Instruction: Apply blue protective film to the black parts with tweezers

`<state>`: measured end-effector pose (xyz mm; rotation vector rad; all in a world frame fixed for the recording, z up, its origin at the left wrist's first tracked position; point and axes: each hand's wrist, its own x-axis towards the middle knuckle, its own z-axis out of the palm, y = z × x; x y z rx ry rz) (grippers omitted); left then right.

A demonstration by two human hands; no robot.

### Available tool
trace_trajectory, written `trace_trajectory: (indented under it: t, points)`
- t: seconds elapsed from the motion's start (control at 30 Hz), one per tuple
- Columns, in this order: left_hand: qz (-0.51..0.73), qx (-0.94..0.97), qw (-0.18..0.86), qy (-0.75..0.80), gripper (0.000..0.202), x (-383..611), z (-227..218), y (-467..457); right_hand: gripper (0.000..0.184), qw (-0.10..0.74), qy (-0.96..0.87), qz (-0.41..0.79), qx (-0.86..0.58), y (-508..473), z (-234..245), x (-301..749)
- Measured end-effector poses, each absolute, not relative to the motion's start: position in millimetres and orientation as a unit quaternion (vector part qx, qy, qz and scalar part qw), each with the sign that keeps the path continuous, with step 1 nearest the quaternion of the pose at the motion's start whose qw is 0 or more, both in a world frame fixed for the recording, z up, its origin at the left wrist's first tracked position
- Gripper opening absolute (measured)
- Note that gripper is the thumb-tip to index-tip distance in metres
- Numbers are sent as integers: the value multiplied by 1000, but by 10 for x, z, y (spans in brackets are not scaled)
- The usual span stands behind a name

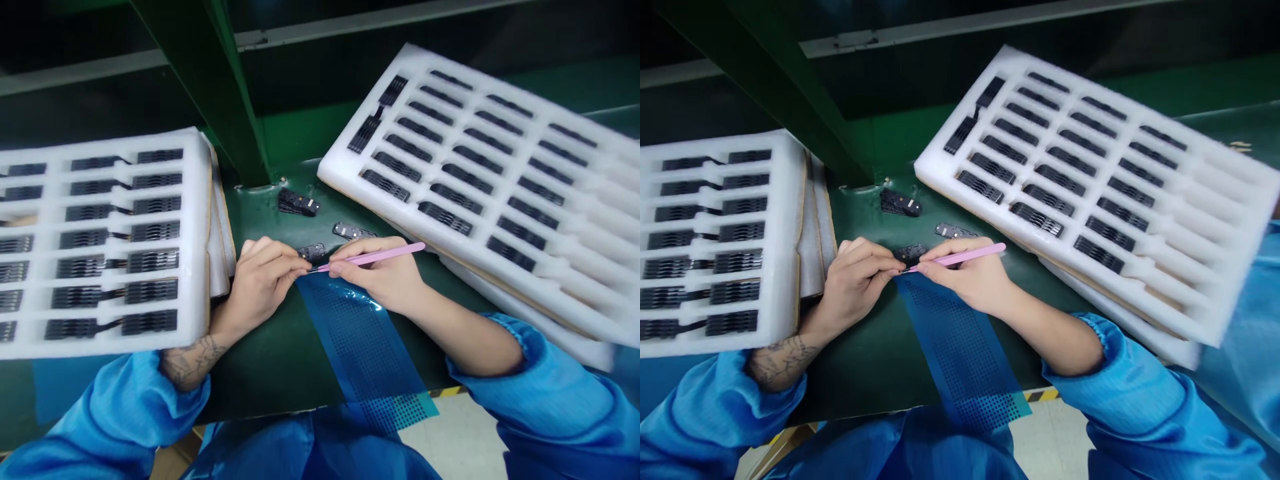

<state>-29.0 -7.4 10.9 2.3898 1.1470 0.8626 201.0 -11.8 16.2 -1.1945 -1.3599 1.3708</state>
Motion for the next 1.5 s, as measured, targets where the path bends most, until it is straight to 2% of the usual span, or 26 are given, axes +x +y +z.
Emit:
trace_trajectory:
  t: [0.47, 0.7, 1.13, 1.3, 1.5]
  points:
    - [286, 851, 184, 399, 11, -295, 126, -69, 17, 415, -522, 583, -464, -95, 197, 2006]
    - [294, 852, 181, 393, 10, -294, 112, -66, 11, 414, -522, 592, -454, -93, 166, 2022]
    - [295, 848, 162, 409, 9, -288, 94, -72, 13, 424, -528, 557, -481, -107, 191, 2023]
    - [277, 850, 122, 431, 10, -261, 125, -90, 11, 422, -542, 499, -528, -61, 223, 2074]
    - [177, 898, 56, 400, 30, -220, 115, -126, 9, 404, -577, 397, -589, 3, 176, 2109]
